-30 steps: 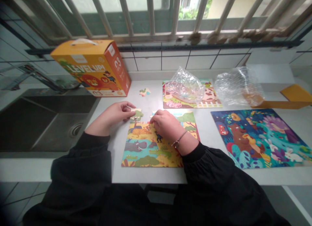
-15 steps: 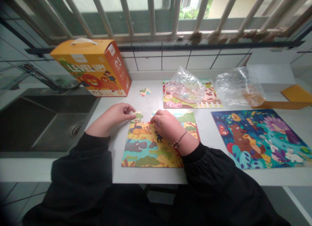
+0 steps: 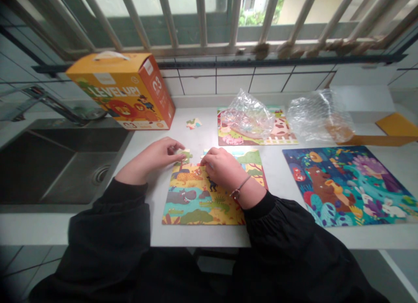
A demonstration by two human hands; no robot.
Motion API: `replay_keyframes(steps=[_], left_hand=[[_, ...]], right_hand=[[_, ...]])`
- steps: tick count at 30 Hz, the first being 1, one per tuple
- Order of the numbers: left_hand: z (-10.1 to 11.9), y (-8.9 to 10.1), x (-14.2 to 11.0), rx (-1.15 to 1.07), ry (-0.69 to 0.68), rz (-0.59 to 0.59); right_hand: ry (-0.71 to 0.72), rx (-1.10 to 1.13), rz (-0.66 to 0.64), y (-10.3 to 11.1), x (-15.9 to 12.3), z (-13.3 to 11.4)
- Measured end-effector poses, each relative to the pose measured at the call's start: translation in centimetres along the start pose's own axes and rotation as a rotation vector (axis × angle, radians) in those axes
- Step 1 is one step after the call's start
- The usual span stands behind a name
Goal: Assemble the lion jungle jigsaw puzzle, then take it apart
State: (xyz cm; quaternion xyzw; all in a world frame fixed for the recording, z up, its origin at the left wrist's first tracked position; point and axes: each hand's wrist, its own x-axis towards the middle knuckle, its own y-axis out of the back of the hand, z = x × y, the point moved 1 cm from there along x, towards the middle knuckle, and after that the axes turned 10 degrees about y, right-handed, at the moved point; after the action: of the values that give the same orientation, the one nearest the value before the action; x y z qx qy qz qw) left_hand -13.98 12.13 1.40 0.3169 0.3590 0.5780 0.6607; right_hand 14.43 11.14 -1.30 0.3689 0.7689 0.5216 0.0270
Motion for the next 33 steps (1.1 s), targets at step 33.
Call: replay_keyframes(steps=[33], left_hand=[[-1.1, -0.1, 0.8, -0.151, 0.213, 0.221]], right_hand=[[-0.014, -0.004, -0.004, -0.1, 0.1, 0.1]])
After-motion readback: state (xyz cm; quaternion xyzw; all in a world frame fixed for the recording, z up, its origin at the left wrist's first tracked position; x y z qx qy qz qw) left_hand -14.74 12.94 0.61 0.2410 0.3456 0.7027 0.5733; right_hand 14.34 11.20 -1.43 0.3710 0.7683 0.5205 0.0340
